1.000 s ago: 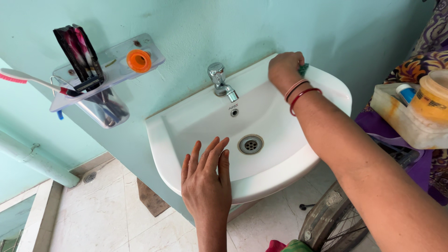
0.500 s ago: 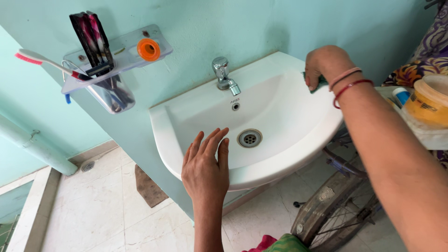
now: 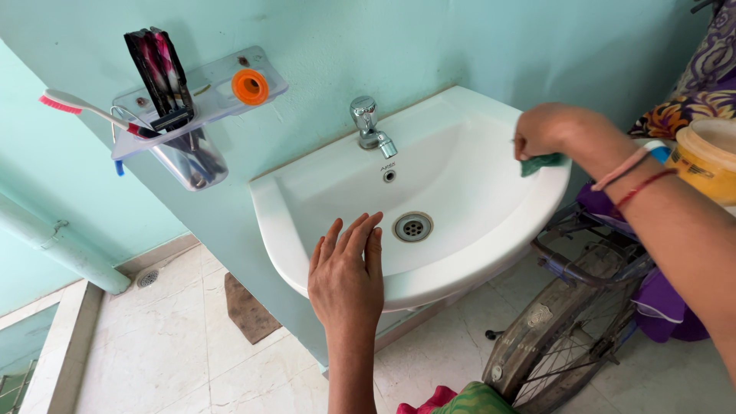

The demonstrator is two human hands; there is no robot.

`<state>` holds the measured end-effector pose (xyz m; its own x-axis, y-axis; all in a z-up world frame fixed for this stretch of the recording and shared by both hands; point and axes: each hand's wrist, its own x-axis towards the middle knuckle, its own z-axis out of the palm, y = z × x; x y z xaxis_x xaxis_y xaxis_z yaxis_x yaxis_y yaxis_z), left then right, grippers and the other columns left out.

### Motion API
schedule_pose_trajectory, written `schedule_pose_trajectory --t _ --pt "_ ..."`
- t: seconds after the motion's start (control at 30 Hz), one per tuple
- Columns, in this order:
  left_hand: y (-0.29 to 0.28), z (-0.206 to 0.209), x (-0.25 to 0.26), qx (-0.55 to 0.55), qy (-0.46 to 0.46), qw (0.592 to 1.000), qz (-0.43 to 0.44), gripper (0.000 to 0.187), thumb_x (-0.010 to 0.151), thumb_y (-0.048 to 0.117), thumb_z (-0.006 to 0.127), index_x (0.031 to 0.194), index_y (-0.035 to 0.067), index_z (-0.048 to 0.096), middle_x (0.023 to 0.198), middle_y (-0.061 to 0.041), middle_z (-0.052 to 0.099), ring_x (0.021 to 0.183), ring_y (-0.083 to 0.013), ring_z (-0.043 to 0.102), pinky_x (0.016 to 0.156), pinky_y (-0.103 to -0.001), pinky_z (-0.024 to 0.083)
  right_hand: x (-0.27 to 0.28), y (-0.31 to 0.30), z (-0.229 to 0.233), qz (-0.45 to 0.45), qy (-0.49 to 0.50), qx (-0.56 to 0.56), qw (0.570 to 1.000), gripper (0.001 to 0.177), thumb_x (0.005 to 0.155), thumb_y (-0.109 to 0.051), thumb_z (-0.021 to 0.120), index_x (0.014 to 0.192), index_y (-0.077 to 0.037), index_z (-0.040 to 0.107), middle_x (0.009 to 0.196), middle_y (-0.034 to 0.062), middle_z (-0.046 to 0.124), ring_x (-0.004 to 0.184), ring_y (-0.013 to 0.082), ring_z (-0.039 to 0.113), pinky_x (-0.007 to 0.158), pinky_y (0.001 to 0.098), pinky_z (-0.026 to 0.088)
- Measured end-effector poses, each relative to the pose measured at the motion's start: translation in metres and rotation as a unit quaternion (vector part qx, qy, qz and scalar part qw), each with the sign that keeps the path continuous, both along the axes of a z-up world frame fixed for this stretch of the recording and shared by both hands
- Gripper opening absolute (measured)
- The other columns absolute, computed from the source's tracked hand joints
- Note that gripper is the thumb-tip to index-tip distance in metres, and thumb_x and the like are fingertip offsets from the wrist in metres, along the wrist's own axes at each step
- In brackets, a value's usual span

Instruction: The person cleans the surface and basin of a white bathroom sink using a green sponge.

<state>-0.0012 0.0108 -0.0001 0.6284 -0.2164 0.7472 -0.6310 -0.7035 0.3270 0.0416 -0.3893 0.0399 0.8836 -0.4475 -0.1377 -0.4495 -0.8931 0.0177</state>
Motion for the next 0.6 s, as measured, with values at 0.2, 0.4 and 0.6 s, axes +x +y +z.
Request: schedule_pose_trajectory --t 0.2,0.4,0.6 --pt "0.0 0.001 0.002 -0.006 -0.01 1.0 -0.002 0.023 0.1 0.031 0.059 0.109 0.025 0.079 0.115 0.003 0.078 0.124 -0.025 0.065 0.109 -0.046 0.045 0.061 0.004 -0.018 0.122 -0.058 -0.144 0.98 0.022 0.088 -0.009 0.07 0.103 -0.019 0.083 0.119 0.0055 0.073 0.112 0.0293 0.068 0.094 0.0425 0.058" --pt "-0.001 0.002 0.002 -0.012 -0.011 1.0 -0.007 0.021 0.1 0.029 0.061 0.109 0.024 0.079 0.115 0.003 0.078 0.124 -0.0248 0.065 0.109 -0.046 0.046 0.102 0.007 -0.034 0.144 0.022 -0.229 0.962 0.02 0.085 -0.01 0.071 0.102 -0.009 0.08 0.115 0.0104 0.076 0.104 0.0307 0.072 0.085 0.0411 0.061" --pt "-0.002 0.003 0.003 0.007 0.002 1.0 -0.013 0.022 0.098 0.03 0.062 0.11 0.024 0.079 0.116 0.003 0.078 0.123 -0.0251 0.065 0.108 -0.047 0.046 0.092 0.045 -0.025 0.123 0.138 -0.111 0.977 0.025 0.09 -0.021 0.068 0.11 -0.011 0.079 0.113 0.0123 0.08 0.099 0.0308 0.074 0.084 0.0427 0.058"
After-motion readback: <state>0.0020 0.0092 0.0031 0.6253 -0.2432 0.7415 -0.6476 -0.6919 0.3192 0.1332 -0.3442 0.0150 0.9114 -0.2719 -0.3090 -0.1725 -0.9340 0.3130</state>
